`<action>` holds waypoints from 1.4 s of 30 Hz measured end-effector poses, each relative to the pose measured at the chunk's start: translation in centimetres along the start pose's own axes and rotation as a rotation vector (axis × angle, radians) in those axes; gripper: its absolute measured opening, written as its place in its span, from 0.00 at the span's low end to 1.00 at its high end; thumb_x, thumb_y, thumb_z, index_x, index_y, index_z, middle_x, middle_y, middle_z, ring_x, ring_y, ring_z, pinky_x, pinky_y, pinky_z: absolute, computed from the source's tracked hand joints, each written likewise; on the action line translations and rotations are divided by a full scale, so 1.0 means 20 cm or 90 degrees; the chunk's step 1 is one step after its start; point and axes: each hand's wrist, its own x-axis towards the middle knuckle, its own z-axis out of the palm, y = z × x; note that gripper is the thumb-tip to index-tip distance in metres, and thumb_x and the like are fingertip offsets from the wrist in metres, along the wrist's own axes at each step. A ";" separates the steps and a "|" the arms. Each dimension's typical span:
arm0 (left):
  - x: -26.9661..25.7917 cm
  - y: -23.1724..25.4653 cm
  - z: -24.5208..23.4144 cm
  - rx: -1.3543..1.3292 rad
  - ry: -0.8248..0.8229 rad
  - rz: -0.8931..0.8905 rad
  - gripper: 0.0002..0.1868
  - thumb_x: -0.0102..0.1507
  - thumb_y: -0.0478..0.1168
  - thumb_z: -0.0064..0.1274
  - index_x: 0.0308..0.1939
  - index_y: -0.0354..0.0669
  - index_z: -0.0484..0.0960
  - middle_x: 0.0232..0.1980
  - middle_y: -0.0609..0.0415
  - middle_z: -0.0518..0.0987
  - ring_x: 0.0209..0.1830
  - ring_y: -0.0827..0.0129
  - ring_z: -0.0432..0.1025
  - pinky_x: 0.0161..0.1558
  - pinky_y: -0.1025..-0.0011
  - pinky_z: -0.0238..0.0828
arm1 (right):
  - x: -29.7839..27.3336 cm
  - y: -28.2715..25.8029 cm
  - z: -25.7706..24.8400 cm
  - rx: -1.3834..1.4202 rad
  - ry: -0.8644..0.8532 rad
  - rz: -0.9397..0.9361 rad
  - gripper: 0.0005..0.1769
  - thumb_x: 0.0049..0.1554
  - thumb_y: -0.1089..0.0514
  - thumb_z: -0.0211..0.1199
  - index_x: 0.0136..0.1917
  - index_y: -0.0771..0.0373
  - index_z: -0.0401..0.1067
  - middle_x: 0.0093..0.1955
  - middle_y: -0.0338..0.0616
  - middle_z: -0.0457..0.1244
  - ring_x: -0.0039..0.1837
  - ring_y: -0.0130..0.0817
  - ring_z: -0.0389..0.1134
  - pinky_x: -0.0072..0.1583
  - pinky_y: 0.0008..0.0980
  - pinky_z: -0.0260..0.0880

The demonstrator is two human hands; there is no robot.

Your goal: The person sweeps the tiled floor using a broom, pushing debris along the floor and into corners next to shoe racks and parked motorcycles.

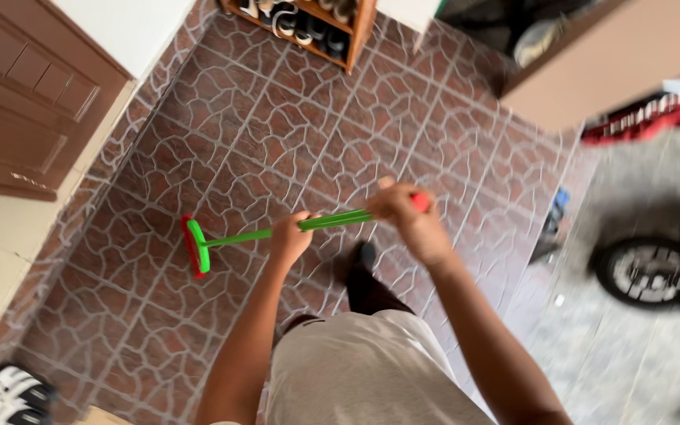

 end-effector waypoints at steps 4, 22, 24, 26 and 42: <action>0.27 0.10 0.07 -0.061 0.143 0.011 0.17 0.69 0.49 0.48 0.32 0.46 0.85 0.31 0.55 0.87 0.31 0.58 0.81 0.38 0.53 0.66 | 0.30 -0.26 0.08 -0.144 -0.219 -0.171 0.16 0.65 0.59 0.56 0.38 0.71 0.74 0.42 0.47 0.70 0.44 0.26 0.67 0.67 0.29 0.64; 1.63 0.60 -0.18 -0.285 0.064 0.081 0.06 0.67 0.37 0.53 0.38 0.40 0.83 0.30 0.47 0.81 0.31 0.56 0.77 0.37 0.62 0.71 | 1.12 -0.99 0.28 -0.349 -0.276 -0.361 0.04 0.58 0.70 0.61 0.41 0.74 0.74 0.38 0.49 0.68 0.38 0.34 0.69 0.43 0.30 0.68; 1.77 0.61 -0.31 -0.262 0.048 0.111 0.06 0.66 0.37 0.53 0.37 0.41 0.83 0.31 0.49 0.83 0.31 0.58 0.79 0.37 0.64 0.71 | 1.26 -1.05 0.32 -0.304 -0.266 -0.365 0.11 0.59 0.69 0.61 0.34 0.73 0.70 0.36 0.50 0.66 0.40 0.40 0.69 0.46 0.35 0.70; 1.93 0.60 -0.44 -0.240 0.032 0.140 0.05 0.66 0.36 0.53 0.36 0.42 0.83 0.32 0.51 0.85 0.31 0.60 0.80 0.37 0.66 0.72 | 1.43 -1.12 0.36 -0.220 -0.270 -0.369 0.13 0.59 0.67 0.57 0.32 0.71 0.67 0.32 0.46 0.62 0.37 0.37 0.64 0.45 0.37 0.68; 2.60 -0.27 -0.66 0.035 -0.020 -0.004 0.11 0.67 0.49 0.53 0.39 0.52 0.87 0.33 0.55 0.86 0.34 0.59 0.78 0.53 0.55 0.64 | 2.41 -0.75 0.68 -0.112 -0.059 -0.139 0.18 0.59 0.65 0.46 0.30 0.69 0.70 0.36 0.46 0.66 0.41 0.34 0.66 0.44 0.35 0.65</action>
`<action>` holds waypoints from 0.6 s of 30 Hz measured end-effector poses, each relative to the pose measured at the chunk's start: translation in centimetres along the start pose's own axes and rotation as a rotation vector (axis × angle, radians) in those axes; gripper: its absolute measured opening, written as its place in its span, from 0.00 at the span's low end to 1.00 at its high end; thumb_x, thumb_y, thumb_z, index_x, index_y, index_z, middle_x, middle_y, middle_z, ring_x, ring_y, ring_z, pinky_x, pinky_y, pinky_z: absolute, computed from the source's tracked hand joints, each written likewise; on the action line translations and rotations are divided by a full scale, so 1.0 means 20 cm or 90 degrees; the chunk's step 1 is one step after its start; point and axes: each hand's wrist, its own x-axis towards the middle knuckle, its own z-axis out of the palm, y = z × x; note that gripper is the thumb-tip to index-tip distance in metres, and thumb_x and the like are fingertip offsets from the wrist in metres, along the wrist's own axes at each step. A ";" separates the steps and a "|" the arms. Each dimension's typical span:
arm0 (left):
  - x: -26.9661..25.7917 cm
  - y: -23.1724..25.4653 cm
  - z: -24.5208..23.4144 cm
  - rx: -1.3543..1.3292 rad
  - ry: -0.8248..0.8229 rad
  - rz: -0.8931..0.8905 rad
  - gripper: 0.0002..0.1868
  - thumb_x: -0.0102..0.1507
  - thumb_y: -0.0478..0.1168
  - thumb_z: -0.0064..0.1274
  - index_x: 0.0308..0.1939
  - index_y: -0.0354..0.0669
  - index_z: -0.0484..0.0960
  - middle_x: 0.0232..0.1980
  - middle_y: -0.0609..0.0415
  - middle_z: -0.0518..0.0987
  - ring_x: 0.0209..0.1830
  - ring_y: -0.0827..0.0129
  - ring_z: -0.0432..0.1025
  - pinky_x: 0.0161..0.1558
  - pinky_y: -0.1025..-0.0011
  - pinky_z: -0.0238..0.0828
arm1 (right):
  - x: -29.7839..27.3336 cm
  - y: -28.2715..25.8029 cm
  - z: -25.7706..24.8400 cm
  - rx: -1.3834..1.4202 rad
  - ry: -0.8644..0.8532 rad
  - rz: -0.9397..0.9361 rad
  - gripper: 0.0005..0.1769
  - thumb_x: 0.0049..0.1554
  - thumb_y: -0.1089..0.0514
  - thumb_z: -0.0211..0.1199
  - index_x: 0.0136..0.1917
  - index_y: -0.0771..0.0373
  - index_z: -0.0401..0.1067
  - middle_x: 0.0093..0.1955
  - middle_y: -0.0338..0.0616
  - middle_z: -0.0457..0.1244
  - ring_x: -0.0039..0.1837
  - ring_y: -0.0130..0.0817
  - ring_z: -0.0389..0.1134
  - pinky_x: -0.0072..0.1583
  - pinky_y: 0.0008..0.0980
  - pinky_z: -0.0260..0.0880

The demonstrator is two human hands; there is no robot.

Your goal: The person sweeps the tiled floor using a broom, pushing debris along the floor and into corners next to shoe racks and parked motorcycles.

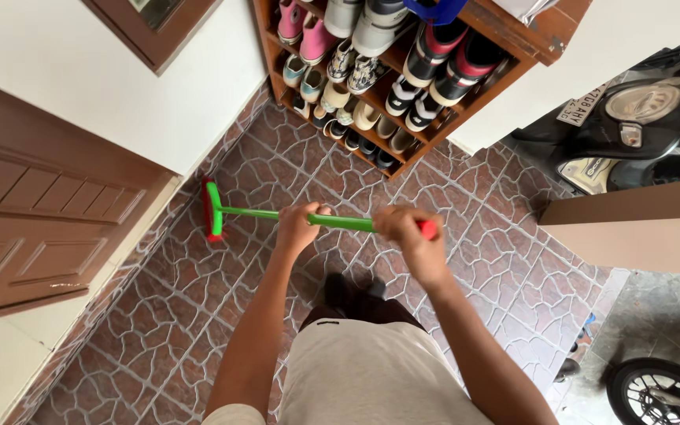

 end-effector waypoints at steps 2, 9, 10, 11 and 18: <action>0.08 -0.06 0.07 -0.035 0.042 0.002 0.15 0.69 0.51 0.51 0.35 0.49 0.86 0.36 0.58 0.87 0.39 0.58 0.79 0.52 0.54 0.63 | 0.03 0.00 0.04 0.006 -0.049 -0.001 0.17 0.62 0.65 0.50 0.33 0.70 0.69 0.38 0.45 0.65 0.40 0.28 0.60 0.43 0.31 0.61; 0.38 0.22 0.25 -0.178 -0.031 0.097 0.13 0.69 0.47 0.49 0.39 0.50 0.88 0.33 0.56 0.85 0.33 0.63 0.79 0.44 0.61 0.71 | 0.08 -0.30 -0.03 -0.198 0.016 0.055 0.18 0.64 0.61 0.58 0.35 0.73 0.71 0.30 0.42 0.58 0.35 0.25 0.53 0.38 0.29 0.54; 0.42 0.29 0.23 -0.265 -0.116 0.032 0.13 0.68 0.48 0.49 0.42 0.49 0.87 0.35 0.57 0.85 0.31 0.66 0.80 0.37 0.64 0.76 | 0.09 -0.34 -0.06 -0.213 0.015 0.012 0.15 0.61 0.62 0.59 0.35 0.73 0.72 0.30 0.41 0.60 0.34 0.25 0.55 0.37 0.28 0.55; 0.45 0.36 0.19 -0.264 -0.116 0.032 0.13 0.68 0.48 0.49 0.42 0.49 0.87 0.35 0.57 0.85 0.31 0.66 0.80 0.37 0.64 0.76 | 0.10 -0.37 -0.10 -0.227 0.015 -0.025 0.12 0.59 0.62 0.60 0.35 0.72 0.74 0.30 0.40 0.62 0.33 0.25 0.57 0.36 0.27 0.56; 0.72 0.63 0.09 -0.050 -0.219 0.044 0.08 0.65 0.47 0.57 0.42 0.52 0.89 0.31 0.55 0.85 0.26 0.67 0.77 0.29 0.65 0.72 | 0.28 -0.35 -0.43 0.010 -0.006 -0.221 0.22 0.64 0.64 0.50 0.28 0.66 0.58 0.31 0.42 0.56 0.39 0.35 0.60 0.52 0.39 0.70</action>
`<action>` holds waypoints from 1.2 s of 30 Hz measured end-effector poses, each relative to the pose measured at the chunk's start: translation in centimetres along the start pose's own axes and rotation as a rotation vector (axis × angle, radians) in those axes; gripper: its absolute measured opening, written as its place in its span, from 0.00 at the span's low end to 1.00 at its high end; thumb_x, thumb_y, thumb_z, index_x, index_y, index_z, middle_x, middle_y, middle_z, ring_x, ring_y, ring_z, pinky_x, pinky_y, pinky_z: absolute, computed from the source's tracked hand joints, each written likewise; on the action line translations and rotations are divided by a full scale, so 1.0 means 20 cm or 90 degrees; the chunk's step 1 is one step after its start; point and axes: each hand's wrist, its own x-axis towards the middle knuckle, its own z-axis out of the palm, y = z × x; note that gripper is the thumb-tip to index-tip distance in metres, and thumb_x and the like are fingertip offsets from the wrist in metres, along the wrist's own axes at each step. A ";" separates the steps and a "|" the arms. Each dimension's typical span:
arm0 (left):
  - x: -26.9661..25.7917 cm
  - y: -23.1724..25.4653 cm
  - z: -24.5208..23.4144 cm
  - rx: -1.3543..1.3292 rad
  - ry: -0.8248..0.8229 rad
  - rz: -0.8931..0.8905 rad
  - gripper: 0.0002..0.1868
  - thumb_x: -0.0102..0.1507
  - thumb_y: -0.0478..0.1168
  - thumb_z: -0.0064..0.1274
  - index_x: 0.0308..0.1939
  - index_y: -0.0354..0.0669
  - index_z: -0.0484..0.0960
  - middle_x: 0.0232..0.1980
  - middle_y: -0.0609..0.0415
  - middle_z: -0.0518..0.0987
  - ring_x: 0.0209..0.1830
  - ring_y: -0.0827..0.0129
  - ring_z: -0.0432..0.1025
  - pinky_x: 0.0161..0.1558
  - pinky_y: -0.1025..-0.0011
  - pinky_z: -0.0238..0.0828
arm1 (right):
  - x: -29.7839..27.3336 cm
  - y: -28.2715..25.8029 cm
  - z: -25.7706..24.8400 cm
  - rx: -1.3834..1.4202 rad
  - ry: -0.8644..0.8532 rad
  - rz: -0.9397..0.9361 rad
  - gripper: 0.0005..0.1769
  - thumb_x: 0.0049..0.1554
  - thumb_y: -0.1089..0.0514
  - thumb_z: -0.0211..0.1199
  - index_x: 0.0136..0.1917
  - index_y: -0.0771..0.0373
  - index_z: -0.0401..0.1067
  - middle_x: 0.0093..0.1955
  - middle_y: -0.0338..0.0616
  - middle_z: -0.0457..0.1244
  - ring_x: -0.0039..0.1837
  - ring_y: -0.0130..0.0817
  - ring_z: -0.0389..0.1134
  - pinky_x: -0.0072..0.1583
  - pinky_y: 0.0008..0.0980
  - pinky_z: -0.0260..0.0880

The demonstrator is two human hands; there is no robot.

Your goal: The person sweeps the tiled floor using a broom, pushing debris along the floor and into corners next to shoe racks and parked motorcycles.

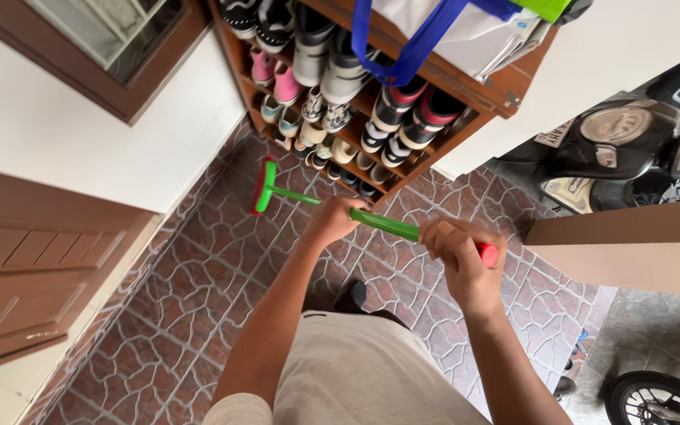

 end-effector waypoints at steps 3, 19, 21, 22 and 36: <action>0.09 -0.08 -0.02 0.057 -0.077 -0.065 0.08 0.66 0.43 0.54 0.47 0.58 0.87 0.30 0.56 0.84 0.24 0.67 0.75 0.28 0.64 0.71 | 0.04 0.13 -0.03 0.078 0.067 0.049 0.20 0.62 0.67 0.48 0.27 0.69 0.56 0.28 0.46 0.56 0.40 0.39 0.57 0.55 0.44 0.67; 0.31 -0.55 -0.07 0.026 0.013 0.239 0.15 0.72 0.45 0.47 0.36 0.54 0.89 0.24 0.65 0.84 0.20 0.75 0.74 0.50 0.62 0.69 | 0.23 0.28 0.46 -0.091 0.223 0.193 0.15 0.64 0.66 0.53 0.35 0.72 0.69 0.35 0.40 0.63 0.38 0.23 0.58 0.41 0.27 0.58; 0.33 -0.47 -0.02 0.023 -0.036 0.221 0.15 0.71 0.45 0.48 0.36 0.54 0.89 0.23 0.63 0.84 0.20 0.74 0.76 0.54 0.60 0.66 | 0.26 0.15 0.48 -0.161 0.280 0.257 0.16 0.63 0.65 0.53 0.36 0.73 0.73 0.32 0.39 0.63 0.35 0.22 0.58 0.38 0.26 0.58; 0.33 -0.42 -0.01 0.021 -0.076 0.203 0.14 0.71 0.46 0.49 0.37 0.53 0.90 0.22 0.62 0.85 0.20 0.74 0.77 0.58 0.58 0.63 | 0.27 0.08 0.50 -0.175 0.288 0.272 0.16 0.63 0.65 0.55 0.35 0.74 0.72 0.31 0.40 0.62 0.34 0.23 0.57 0.37 0.27 0.56; 0.17 -0.12 -0.43 0.004 -0.166 0.158 0.14 0.67 0.50 0.51 0.39 0.50 0.88 0.22 0.51 0.81 0.18 0.62 0.75 0.24 0.63 0.70 | 0.20 -0.06 0.52 -0.005 0.303 0.042 0.26 0.62 0.72 0.43 0.22 0.63 0.55 0.23 0.39 0.52 0.29 0.31 0.52 0.45 0.41 0.63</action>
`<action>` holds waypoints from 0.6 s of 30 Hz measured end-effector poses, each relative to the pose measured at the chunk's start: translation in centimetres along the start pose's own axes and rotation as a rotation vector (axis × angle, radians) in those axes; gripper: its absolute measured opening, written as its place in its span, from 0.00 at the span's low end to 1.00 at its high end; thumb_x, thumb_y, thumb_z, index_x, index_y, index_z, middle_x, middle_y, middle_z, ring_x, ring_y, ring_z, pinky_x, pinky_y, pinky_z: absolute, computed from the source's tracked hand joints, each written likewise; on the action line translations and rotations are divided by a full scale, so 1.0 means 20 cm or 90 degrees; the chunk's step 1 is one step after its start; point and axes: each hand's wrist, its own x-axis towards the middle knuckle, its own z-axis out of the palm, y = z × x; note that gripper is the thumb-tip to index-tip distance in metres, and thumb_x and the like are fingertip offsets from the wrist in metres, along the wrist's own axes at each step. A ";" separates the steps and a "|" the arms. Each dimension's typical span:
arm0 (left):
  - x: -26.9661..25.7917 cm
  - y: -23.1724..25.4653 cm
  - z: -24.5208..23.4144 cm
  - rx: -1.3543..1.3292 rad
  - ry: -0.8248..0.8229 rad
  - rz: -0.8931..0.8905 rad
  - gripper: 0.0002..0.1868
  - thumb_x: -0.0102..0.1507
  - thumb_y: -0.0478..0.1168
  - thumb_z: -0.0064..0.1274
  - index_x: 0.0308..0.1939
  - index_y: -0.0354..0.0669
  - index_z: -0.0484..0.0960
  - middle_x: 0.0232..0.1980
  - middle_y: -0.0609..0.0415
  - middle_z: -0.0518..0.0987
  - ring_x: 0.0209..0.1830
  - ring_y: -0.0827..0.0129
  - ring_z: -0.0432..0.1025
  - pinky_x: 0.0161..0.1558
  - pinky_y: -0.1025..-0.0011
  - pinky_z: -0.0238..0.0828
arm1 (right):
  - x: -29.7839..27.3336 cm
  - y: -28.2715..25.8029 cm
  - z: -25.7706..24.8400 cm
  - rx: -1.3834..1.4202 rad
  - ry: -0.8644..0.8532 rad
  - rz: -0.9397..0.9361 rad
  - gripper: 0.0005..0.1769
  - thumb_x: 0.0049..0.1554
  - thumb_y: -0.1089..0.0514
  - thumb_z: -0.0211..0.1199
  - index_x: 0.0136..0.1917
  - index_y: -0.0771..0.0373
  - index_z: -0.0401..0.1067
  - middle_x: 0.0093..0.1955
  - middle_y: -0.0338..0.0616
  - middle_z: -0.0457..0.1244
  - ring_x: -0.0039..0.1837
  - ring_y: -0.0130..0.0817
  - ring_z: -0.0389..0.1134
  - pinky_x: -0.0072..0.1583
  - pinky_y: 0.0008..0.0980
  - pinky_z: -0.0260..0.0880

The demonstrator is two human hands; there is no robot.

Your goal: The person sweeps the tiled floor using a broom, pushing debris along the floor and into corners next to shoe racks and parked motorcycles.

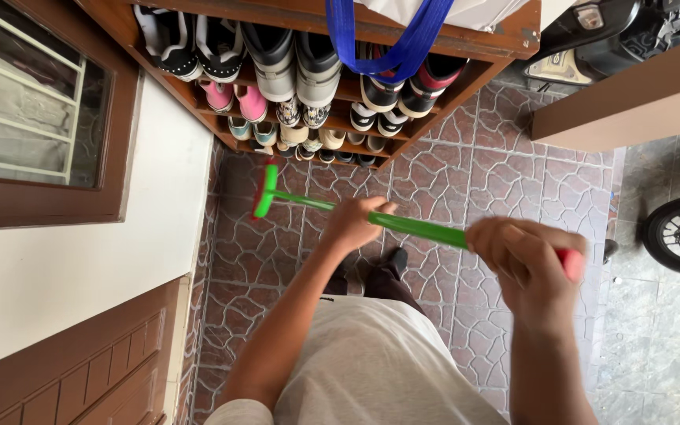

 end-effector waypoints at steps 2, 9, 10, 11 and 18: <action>-0.02 -0.12 -0.01 0.022 -0.024 -0.049 0.15 0.68 0.52 0.50 0.38 0.51 0.88 0.21 0.52 0.81 0.17 0.64 0.74 0.22 0.63 0.69 | 0.03 0.14 0.01 0.014 0.019 0.042 0.24 0.61 0.70 0.44 0.24 0.62 0.54 0.26 0.45 0.53 0.33 0.36 0.52 0.49 0.45 0.63; -0.01 -0.59 0.14 0.051 0.037 -0.020 0.17 0.71 0.48 0.50 0.33 0.45 0.85 0.21 0.54 0.80 0.18 0.69 0.72 0.26 0.66 0.72 | -0.01 0.52 0.06 0.093 0.034 0.106 0.24 0.64 0.70 0.50 0.26 0.65 0.57 0.28 0.43 0.54 0.37 0.35 0.55 0.53 0.43 0.66; 0.00 -0.60 0.18 0.049 0.103 0.084 0.15 0.69 0.45 0.52 0.31 0.45 0.85 0.21 0.55 0.80 0.20 0.69 0.73 0.29 0.67 0.72 | -0.02 0.52 0.05 0.093 0.037 0.104 0.24 0.64 0.70 0.50 0.26 0.65 0.57 0.28 0.43 0.54 0.37 0.35 0.55 0.53 0.43 0.66; 0.00 -0.60 0.22 0.046 0.095 0.087 0.15 0.69 0.45 0.52 0.31 0.45 0.85 0.21 0.55 0.80 0.20 0.69 0.73 0.29 0.67 0.72 | -0.04 0.50 0.03 0.050 0.054 0.126 0.24 0.64 0.70 0.51 0.26 0.67 0.57 0.29 0.44 0.54 0.38 0.36 0.56 0.52 0.42 0.65; 0.07 -0.31 0.51 -0.112 0.087 0.233 0.13 0.69 0.42 0.51 0.31 0.45 0.84 0.30 0.58 0.85 0.28 0.69 0.79 0.34 0.67 0.74 | -0.13 0.12 0.01 -0.159 0.215 0.194 0.18 0.60 0.72 0.53 0.29 0.74 0.69 0.29 0.49 0.60 0.35 0.33 0.61 0.40 0.35 0.60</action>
